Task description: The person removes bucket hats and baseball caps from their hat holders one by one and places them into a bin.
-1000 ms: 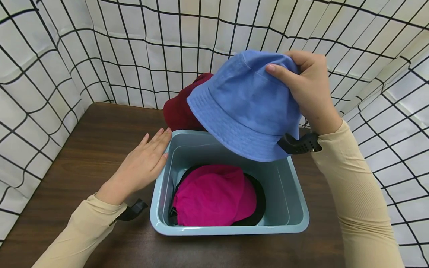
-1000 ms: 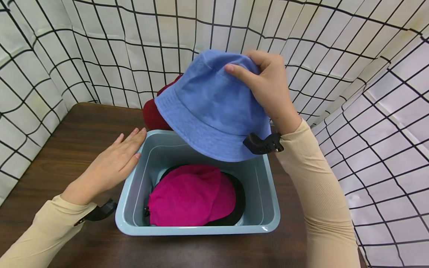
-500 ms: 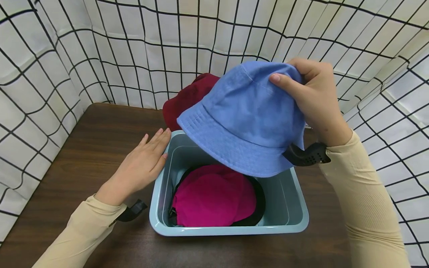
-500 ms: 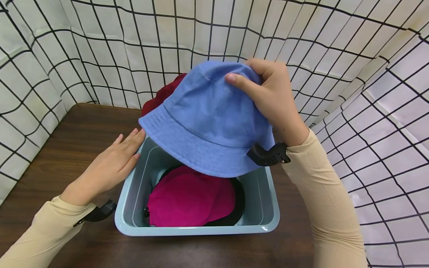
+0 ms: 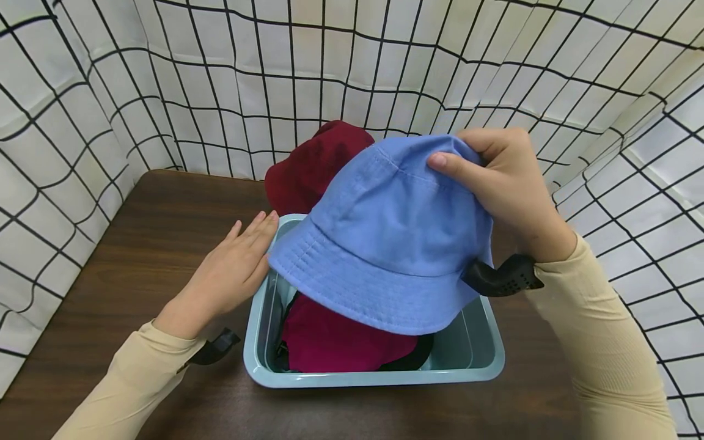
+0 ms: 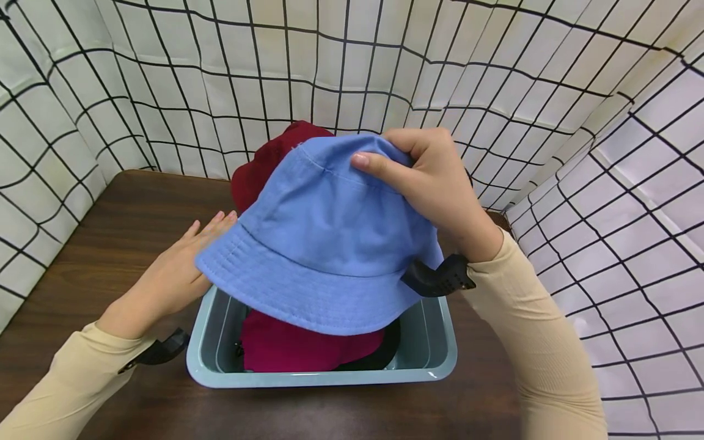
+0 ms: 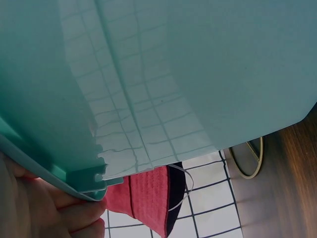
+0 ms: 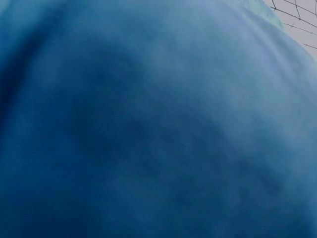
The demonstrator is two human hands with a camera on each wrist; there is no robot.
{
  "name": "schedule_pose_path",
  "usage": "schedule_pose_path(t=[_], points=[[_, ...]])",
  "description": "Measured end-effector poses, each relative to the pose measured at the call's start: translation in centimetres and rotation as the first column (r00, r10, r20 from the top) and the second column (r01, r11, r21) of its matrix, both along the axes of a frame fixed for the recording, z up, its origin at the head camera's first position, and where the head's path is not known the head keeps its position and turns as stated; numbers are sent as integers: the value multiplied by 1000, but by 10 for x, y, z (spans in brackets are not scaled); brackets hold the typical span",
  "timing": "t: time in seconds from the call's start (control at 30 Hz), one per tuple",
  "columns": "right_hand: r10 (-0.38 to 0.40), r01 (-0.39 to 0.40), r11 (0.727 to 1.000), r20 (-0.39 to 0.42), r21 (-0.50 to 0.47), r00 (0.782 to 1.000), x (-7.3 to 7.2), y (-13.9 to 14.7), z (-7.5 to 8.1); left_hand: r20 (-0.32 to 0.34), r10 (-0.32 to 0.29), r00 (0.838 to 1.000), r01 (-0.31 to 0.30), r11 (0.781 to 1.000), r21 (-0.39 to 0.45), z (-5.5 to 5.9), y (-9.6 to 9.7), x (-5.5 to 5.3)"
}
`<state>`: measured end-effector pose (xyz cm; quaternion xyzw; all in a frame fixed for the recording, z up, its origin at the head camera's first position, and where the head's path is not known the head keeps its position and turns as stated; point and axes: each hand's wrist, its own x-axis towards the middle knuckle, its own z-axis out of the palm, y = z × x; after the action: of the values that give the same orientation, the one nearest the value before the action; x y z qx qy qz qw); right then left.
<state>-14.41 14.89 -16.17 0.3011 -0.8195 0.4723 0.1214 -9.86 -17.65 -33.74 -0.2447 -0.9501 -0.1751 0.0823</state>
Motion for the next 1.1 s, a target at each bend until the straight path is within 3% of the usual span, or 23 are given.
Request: schedule_pose_path(t=[0.2, 0.33, 0.4, 0.47, 0.6, 0.7, 0.83, 0.97, 1.1], points=[[70, -75, 996, 111, 41, 991, 6, -3, -8, 1, -1, 1000, 1, 1000, 4, 0, -1, 2], [150, -162, 987, 260, 24, 954, 10, -4, -13, -3, 4, 1000, -4, 1000, 8, -1, -1, 1], [192, -198, 980, 360, -20, 913, 12, -4, -14, -4, 5, 1000, -5, 1000, 10, -1, -1, 1], [225, -216, 974, 463, -74, 857, 13, -3, -16, -8, 5, 1000, -4, 1000, 13, -1, -2, 1], [318, -275, 947, 604, -167, 731, 8, -6, -27, -9, 4, 1000, -3, 1000, 15, -1, -3, 1], [352, -327, 929, 677, -171, 647, -1, -14, -44, -7, 5, 1000, -5, 1000, 17, -2, -3, 1], [308, -333, 934, 758, -127, 575, -16, -24, -73, -2, 3, 1000, -3, 1000, 12, -2, -3, 1], [246, -288, 953, 785, -90, 569, -27, -25, -93, 1, -1, 1000, 1, 1000, 4, -3, -1, 1], [216, -258, 963, 772, -70, 598, -34, -25, -102, -12, 0, 1000, 0, 1000, 3, -2, -1, 0]])
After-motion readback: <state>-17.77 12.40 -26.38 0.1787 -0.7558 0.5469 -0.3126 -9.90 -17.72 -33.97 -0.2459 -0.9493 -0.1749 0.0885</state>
